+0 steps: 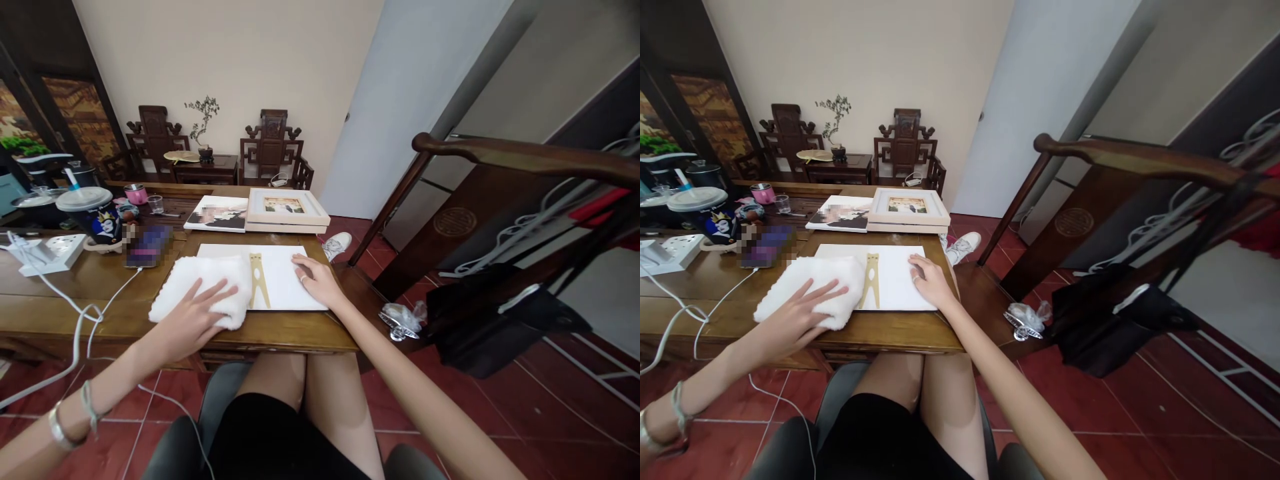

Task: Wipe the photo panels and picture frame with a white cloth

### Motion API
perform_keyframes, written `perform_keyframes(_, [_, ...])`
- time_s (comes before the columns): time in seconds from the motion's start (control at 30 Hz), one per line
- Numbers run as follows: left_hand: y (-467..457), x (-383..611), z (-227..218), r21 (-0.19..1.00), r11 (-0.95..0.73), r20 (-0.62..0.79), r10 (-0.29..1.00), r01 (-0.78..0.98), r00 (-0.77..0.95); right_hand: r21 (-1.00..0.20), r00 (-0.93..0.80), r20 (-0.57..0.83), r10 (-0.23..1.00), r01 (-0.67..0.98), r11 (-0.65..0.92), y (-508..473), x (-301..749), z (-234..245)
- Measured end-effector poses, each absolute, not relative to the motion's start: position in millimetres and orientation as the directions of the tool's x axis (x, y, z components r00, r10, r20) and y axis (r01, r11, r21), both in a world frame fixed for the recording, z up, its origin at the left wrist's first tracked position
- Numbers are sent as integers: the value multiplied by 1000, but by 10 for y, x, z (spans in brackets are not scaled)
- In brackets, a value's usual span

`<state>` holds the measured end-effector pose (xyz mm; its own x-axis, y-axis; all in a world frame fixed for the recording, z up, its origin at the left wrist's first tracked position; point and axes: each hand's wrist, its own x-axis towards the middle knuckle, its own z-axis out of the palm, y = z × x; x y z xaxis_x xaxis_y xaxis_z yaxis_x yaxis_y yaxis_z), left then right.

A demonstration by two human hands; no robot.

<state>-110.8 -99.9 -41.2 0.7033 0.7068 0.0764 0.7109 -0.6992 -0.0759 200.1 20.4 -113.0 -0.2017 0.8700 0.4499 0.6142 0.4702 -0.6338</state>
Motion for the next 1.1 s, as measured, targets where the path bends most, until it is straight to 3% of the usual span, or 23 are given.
perform_keyframes(0.2, [-1083,-1113,-408,-48,-704,66,706,709,705,-639,-192,448,873,615,462,207,1992,-1129])
perform_keyframes(0.47, [-373,-1129,-411,-44,-657,29,752,753,658,-649,-185,451,873,604,463,218,1976,-1132])
perform_keyframes(0.7, [163,-1280,-430,-62,-575,121,807,816,578,-645,-183,468,865,599,476,227,1983,-1144])
perform_keyframes(0.87, [-108,-1237,-492,-91,-632,98,764,770,638,-626,-199,471,859,611,485,230,2000,-1163])
perform_keyframes(1.1, [-971,-1242,-445,-28,-776,75,627,630,776,-611,-216,471,855,620,493,209,2009,-1162])
